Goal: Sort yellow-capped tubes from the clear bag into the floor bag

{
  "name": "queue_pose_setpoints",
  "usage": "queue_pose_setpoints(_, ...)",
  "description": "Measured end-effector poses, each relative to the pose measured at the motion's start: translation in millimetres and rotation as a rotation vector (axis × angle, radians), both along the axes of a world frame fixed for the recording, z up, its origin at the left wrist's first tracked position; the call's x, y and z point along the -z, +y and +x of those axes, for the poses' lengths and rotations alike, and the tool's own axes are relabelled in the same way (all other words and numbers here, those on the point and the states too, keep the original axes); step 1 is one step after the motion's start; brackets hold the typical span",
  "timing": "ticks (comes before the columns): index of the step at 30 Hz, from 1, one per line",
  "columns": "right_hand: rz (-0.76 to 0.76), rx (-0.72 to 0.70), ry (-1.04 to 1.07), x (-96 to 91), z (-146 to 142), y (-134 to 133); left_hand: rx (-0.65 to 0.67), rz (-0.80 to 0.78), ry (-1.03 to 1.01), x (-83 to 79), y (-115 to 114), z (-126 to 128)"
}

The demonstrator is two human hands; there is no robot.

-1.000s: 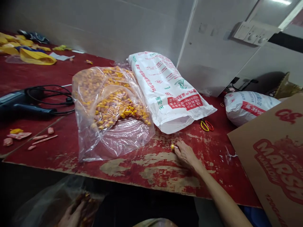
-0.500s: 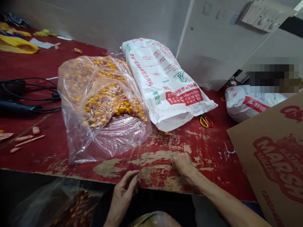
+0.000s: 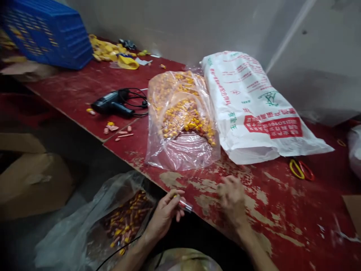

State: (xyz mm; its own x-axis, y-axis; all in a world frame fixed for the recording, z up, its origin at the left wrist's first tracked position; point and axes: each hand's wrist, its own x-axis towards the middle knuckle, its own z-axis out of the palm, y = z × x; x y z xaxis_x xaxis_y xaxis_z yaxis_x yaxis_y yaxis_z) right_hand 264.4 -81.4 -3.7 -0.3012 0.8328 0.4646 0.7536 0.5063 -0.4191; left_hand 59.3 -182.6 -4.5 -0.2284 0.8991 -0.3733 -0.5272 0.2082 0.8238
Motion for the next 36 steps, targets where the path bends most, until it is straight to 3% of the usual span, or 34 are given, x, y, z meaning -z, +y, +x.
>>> queue_pose_setpoints(3,0.013,0.350,-0.301,6.9,35,58,-0.278,-0.137,0.435,26.0,-26,-59)
queue_pose_setpoints(5,-0.047,0.424,-0.526,16.5,54,90,-0.380,-0.372,0.765,44.4,-46,-98)
queue_pose_setpoints(8,-0.058,0.415,-0.673,30.4,61,116,-0.448,-0.573,0.941,60.6,-74,-139)
queue_pose_setpoints(12,-0.101,0.276,-0.602,24.7,54,104,-0.399,-0.618,0.989,61.5,-88,-147)
queue_pose_setpoints(15,-0.288,0.230,-0.286,6.4,64,76,-0.265,-0.499,1.044,54.3,-77,-133)
queue_pose_setpoints(17,-0.388,0.199,-0.225,-6.5,82,51,-0.200,-0.392,1.045,44.2,-63,-117)
queue_pose_setpoints(21,-0.524,0.219,-0.514,-23.7,128,-4,-0.010,-0.124,0.818,9.8,-25,-58)
queue_pose_setpoints(26,-0.587,0.317,-0.605,-16.7,157,-38,0.420,0.086,0.575,-22.2,14,37)
queue_pose_setpoints(30,-0.650,0.272,-0.546,-5.3,158,-38,0.623,0.149,0.520,-17.7,29,88)
queue_pose_setpoints(33,-0.684,0.261,-0.477,-0.7,155,-38,0.739,0.156,0.472,-6.7,37,109)
queue_pose_setpoints(36,-0.689,0.339,-0.393,4.7,152,-38,0.842,0.118,0.374,-0.6,47,127)
